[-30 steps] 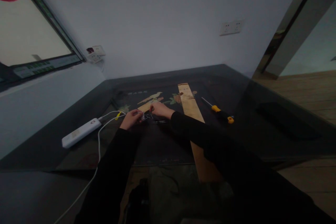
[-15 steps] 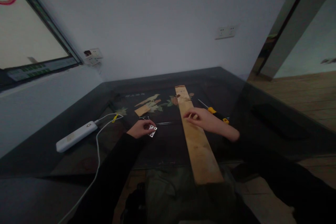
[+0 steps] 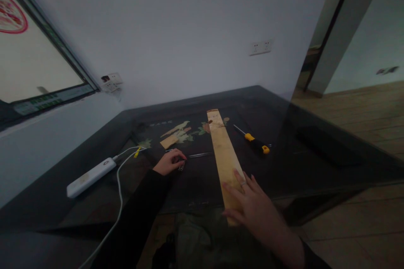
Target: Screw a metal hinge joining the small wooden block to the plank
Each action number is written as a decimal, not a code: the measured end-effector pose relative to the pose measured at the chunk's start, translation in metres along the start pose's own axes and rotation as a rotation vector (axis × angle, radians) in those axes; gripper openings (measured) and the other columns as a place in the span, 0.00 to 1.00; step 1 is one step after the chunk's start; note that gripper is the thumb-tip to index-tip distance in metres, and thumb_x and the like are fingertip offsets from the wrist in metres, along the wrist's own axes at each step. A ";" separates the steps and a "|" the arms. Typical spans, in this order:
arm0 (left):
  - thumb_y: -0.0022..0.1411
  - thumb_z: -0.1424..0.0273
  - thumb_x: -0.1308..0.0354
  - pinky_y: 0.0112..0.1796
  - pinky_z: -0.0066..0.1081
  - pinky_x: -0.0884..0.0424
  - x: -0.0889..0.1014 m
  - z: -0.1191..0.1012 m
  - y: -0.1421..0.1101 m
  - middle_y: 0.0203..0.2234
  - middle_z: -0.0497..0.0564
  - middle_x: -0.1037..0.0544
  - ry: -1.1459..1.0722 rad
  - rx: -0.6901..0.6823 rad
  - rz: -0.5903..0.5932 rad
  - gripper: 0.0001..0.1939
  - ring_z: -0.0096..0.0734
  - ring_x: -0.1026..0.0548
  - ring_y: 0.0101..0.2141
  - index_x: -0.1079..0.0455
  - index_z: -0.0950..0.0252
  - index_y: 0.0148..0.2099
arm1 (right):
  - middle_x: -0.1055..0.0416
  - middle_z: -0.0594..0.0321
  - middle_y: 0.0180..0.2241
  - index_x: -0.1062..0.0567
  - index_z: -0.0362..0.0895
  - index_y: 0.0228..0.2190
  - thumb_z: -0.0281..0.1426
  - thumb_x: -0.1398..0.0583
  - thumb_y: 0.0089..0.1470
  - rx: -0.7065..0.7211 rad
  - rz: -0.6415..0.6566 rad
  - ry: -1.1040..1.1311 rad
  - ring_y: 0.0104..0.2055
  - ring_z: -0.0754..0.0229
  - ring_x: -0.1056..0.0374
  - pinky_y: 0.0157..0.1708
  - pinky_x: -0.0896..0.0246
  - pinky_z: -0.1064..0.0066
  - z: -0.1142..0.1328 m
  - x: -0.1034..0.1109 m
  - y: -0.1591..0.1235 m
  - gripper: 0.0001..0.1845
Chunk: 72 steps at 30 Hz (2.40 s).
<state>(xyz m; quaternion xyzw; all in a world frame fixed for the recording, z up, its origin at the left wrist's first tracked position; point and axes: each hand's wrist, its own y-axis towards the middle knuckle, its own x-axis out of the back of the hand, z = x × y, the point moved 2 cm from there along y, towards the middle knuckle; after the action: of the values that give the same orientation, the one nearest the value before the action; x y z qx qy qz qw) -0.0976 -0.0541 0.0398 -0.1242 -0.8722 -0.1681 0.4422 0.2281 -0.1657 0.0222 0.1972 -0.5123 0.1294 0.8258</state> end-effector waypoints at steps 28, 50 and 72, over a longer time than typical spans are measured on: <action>0.60 0.60 0.44 0.34 0.29 0.30 -0.002 -0.001 0.001 0.33 0.54 0.20 -0.099 0.096 -0.150 0.15 0.32 0.25 0.32 0.24 0.66 0.40 | 0.42 0.46 0.63 0.29 0.52 0.56 0.56 0.42 0.51 0.364 0.159 -0.026 0.63 0.40 0.44 0.64 0.61 0.44 0.022 -0.012 0.122 0.36; 0.60 0.69 0.47 0.44 0.34 0.31 -0.004 -0.009 -0.001 0.36 0.55 0.24 0.106 -0.163 -0.112 0.08 0.37 0.26 0.40 0.28 0.64 0.35 | 0.35 0.46 0.57 0.31 0.43 0.57 0.38 0.44 0.59 0.051 -0.255 -0.268 0.60 0.43 0.41 0.56 0.44 0.50 -0.103 0.045 0.098 0.26; 0.62 0.69 0.48 0.47 0.39 0.31 -0.006 -0.050 -0.002 0.40 0.56 0.23 0.181 -0.073 -0.301 0.09 0.42 0.26 0.43 0.26 0.63 0.39 | 0.35 0.53 0.59 0.38 0.45 0.59 0.36 0.52 0.61 0.075 -0.183 0.462 0.59 0.55 0.38 0.59 0.45 0.59 -0.078 0.038 0.121 0.26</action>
<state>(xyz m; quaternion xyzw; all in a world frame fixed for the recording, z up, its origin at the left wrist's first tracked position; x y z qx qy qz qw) -0.0581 -0.0765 0.0619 0.0074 -0.8309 -0.2746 0.4839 0.2566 -0.0219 0.0489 0.2387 -0.2848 0.1147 0.9213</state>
